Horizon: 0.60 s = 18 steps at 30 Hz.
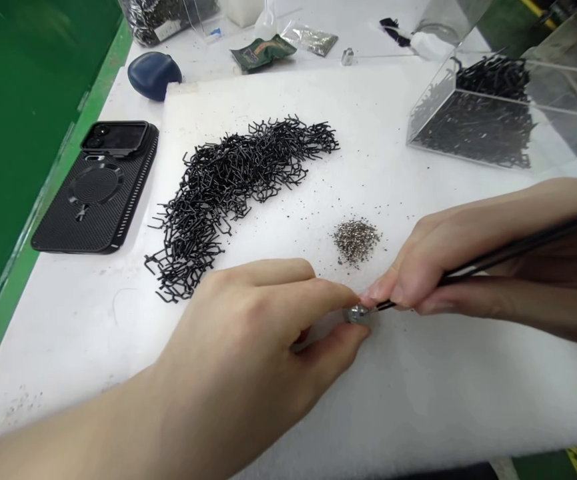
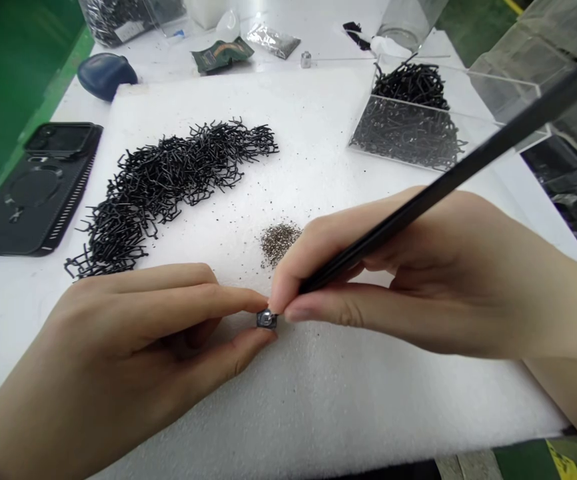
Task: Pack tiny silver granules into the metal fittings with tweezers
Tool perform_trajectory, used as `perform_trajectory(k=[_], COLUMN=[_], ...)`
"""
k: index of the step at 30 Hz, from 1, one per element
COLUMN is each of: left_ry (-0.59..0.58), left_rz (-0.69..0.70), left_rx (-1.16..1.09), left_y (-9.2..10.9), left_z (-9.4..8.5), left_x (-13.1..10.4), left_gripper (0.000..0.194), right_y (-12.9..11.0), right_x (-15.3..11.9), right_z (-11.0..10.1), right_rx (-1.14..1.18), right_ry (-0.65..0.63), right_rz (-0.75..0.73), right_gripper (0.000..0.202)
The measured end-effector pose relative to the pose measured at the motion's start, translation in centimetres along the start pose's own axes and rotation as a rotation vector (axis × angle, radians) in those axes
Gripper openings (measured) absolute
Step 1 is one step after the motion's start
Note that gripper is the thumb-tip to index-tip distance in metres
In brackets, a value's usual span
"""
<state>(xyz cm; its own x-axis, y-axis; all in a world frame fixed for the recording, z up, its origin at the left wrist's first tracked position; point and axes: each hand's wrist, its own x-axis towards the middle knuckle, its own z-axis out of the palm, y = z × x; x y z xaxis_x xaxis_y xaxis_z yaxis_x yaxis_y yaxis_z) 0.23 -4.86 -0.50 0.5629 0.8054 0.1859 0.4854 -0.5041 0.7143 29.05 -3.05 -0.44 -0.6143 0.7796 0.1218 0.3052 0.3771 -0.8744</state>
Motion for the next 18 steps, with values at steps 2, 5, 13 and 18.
perform_trajectory(k=[2,5,13,18], left_ry=[-0.015,0.001,0.018,0.02], left_rz=[-0.012,-0.004,-0.001,-0.001], left_rx=[0.007,0.0,-0.003,-0.013], left_y=[0.0,-0.1,-0.1,0.2], left_z=[0.0,0.0,0.1,-0.3], left_x=[-0.1,-0.2,0.1,0.1], left_gripper=[0.015,0.014,0.013,0.012], right_y=[0.0,0.1,-0.1,-0.3], right_x=[0.1,0.1,0.1,1.1], right_z=[0.0,0.0,-0.2,-0.2], right_rx=[0.004,0.006,-0.041,-0.071], right_ry=[-0.001,-0.007,0.001,0.009], right_rz=[0.002,-0.004,-0.053,-0.1], right_gripper=[0.016,0.017,0.009,0.008])
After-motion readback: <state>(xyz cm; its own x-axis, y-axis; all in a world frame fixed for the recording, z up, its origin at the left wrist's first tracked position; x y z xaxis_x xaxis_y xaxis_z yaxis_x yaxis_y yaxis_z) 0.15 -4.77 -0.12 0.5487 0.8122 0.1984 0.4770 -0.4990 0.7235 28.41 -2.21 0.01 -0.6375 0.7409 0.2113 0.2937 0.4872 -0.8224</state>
